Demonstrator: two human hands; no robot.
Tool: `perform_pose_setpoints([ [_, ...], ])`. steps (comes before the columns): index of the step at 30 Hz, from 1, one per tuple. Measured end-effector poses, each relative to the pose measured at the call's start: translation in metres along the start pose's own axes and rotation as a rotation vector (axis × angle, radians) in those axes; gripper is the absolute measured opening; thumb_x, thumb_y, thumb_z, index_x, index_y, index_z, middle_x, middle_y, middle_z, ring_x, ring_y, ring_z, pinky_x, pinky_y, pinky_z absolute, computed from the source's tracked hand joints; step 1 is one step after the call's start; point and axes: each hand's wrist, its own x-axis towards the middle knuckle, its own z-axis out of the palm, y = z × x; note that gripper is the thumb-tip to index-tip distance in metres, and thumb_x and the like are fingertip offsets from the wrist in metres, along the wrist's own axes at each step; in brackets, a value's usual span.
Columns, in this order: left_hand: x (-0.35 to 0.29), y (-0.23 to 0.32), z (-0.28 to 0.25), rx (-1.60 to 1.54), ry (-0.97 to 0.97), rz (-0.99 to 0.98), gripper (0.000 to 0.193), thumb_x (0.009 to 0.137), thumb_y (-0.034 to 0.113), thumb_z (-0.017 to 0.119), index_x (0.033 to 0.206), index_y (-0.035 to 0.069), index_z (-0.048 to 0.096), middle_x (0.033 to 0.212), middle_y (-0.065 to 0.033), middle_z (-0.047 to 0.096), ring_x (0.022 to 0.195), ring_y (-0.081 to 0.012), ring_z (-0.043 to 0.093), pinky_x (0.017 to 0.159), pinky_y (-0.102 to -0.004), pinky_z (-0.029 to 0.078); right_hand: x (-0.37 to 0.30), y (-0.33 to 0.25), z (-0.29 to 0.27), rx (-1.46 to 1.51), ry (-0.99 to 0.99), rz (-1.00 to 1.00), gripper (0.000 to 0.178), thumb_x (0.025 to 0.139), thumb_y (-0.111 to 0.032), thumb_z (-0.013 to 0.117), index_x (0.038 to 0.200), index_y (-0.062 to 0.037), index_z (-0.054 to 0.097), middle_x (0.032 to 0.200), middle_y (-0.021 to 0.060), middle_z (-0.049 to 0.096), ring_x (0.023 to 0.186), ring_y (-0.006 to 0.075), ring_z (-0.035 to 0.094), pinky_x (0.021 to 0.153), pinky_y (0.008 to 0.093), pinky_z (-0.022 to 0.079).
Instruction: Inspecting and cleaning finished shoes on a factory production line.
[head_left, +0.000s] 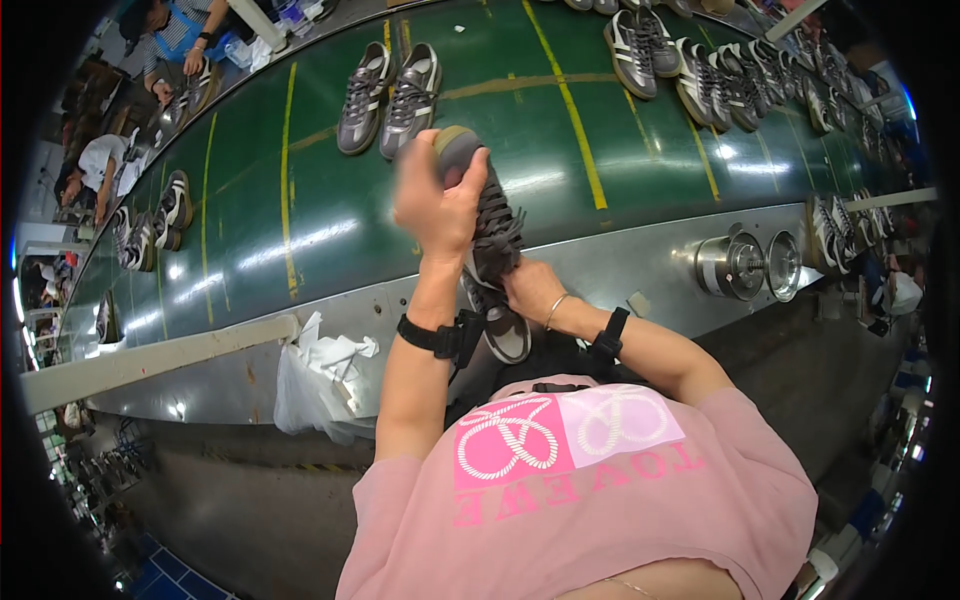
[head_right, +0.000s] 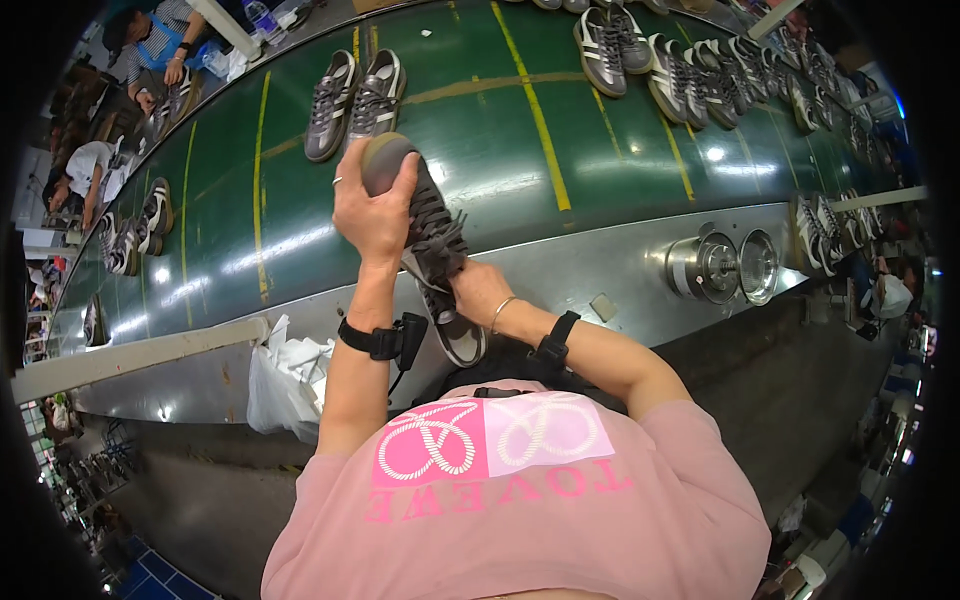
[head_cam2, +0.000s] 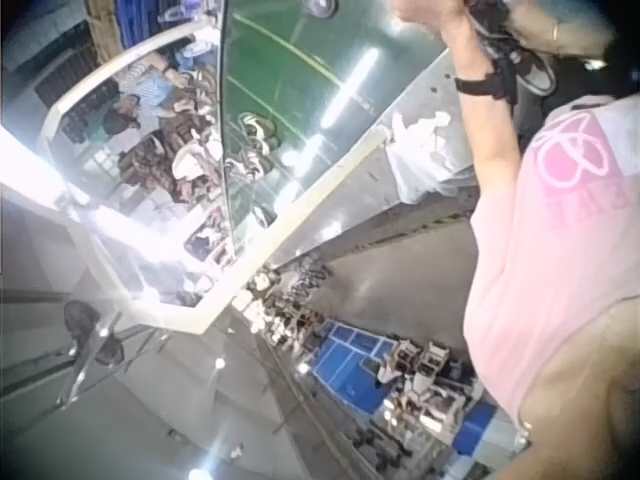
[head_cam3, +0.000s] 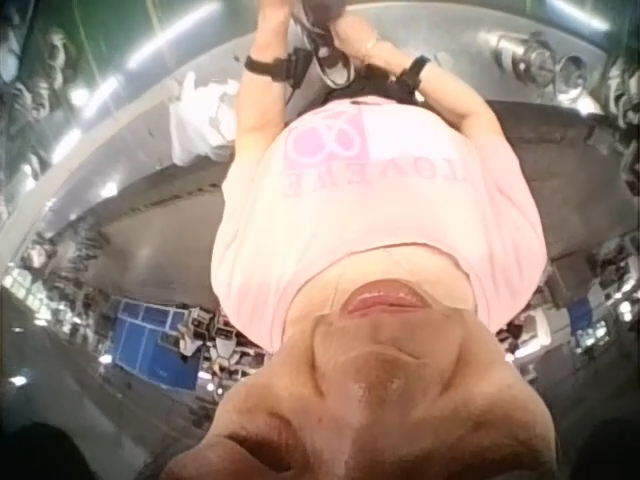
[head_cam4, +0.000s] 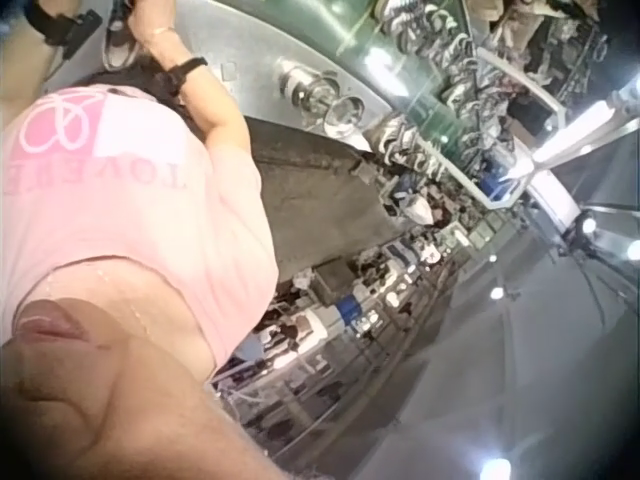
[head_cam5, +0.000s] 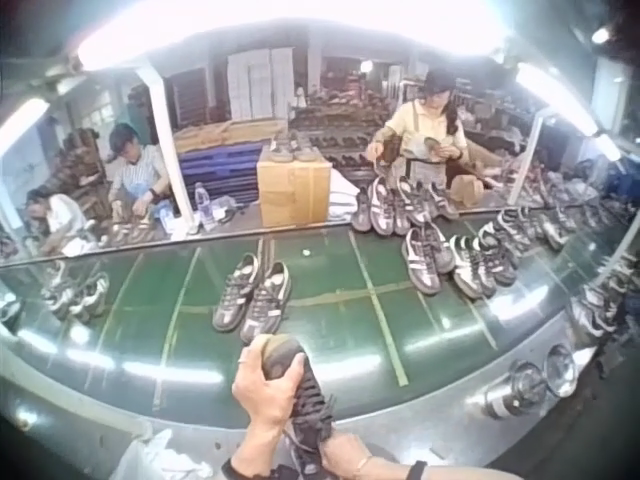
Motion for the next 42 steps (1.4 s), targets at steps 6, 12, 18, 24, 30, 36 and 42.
perform_pose_setpoints([
  [6, 0.002, 0.001, 0.007, 0.020, 0.052, -0.028, 0.049, 0.071, 0.028, 0.084, 0.113, 0.012, 0.064, 0.104, -0.0084, 0.068, 0.091, -0.0272, 0.066, 0.081, -0.0368, 0.052, 0.005, 0.000, 0.002, 0.883, 0.269, 0.089, 0.021, 0.081, -0.005, 0.063, 0.101, -0.0010, 0.068, 0.098, 0.0184, 0.067, 0.094, 0.0419, 0.062, 0.078, 0.0425, 0.050],
  [12, -0.002, 0.000, 0.019, -0.003, 0.035, 0.025, 0.048, 0.071, 0.030, 0.083, 0.113, 0.014, 0.064, 0.101, -0.0071, 0.068, 0.090, -0.0265, 0.067, 0.079, -0.0374, 0.053, -0.020, 0.016, -0.030, 0.143, 0.060, -0.193, 0.031, 0.077, -0.003, 0.062, 0.108, -0.0082, 0.067, 0.114, 0.0177, 0.059, 0.093, 0.0354, 0.065, 0.077, 0.0441, 0.055],
  [18, -0.009, 0.011, 0.032, 0.064, -0.011, 0.074, 0.048, 0.070, 0.029, 0.083, 0.112, 0.015, 0.064, 0.100, -0.0064, 0.068, 0.091, -0.0259, 0.067, 0.078, -0.0371, 0.054, 0.010, 0.024, 0.003, -0.270, -0.174, -0.263, 0.023, 0.077, -0.008, 0.060, 0.099, -0.0045, 0.066, 0.108, 0.0190, 0.059, 0.090, 0.0351, 0.065, 0.076, 0.0441, 0.055],
  [24, -0.008, -0.002, 0.034, 0.019, 0.094, 0.132, 0.054, 0.066, 0.037, 0.084, 0.113, 0.018, 0.062, 0.092, -0.0077, 0.067, 0.076, -0.0315, 0.066, 0.067, -0.0422, 0.052, -0.028, 0.030, -0.032, -0.028, 0.135, -0.343, 0.019, 0.077, -0.009, 0.060, 0.095, -0.0059, 0.066, 0.093, 0.0183, 0.063, 0.087, 0.0344, 0.065, 0.075, 0.0437, 0.054],
  [30, -0.009, 0.016, 0.043, 0.089, 0.048, 0.172, 0.052, 0.067, 0.033, 0.084, 0.112, 0.018, 0.063, 0.093, -0.0075, 0.067, 0.082, -0.0311, 0.067, 0.070, -0.0409, 0.053, 0.000, 0.027, -0.016, -0.226, -0.177, -0.202, 0.023, 0.077, -0.008, 0.061, 0.100, -0.0069, 0.066, 0.100, 0.0162, 0.060, 0.091, 0.0336, 0.064, 0.077, 0.0442, 0.053],
  [36, -0.002, -0.004, 0.026, -0.077, 0.013, -0.029, 0.049, 0.073, 0.028, 0.083, 0.115, 0.012, 0.064, 0.104, -0.0100, 0.068, 0.094, -0.0245, 0.066, 0.085, -0.0355, 0.051, -0.052, 0.054, -0.047, 0.128, 0.095, -0.245, 0.023, 0.080, -0.007, 0.061, 0.102, -0.0099, 0.067, 0.097, 0.0134, 0.060, 0.090, 0.0333, 0.064, 0.074, 0.0422, 0.053],
  [42, 0.025, -0.106, -0.019, -0.449, 0.075, -0.437, 0.048, 0.083, 0.026, 0.078, 0.119, 0.001, 0.058, 0.110, -0.0088, 0.063, 0.093, -0.0186, 0.061, 0.084, -0.0310, 0.050, -0.113, 0.117, -0.105, 0.098, 0.673, -0.007, 0.031, 0.082, 0.006, 0.063, 0.107, -0.0107, 0.070, 0.096, 0.0089, 0.065, 0.087, 0.0265, 0.066, 0.073, 0.0347, 0.054],
])
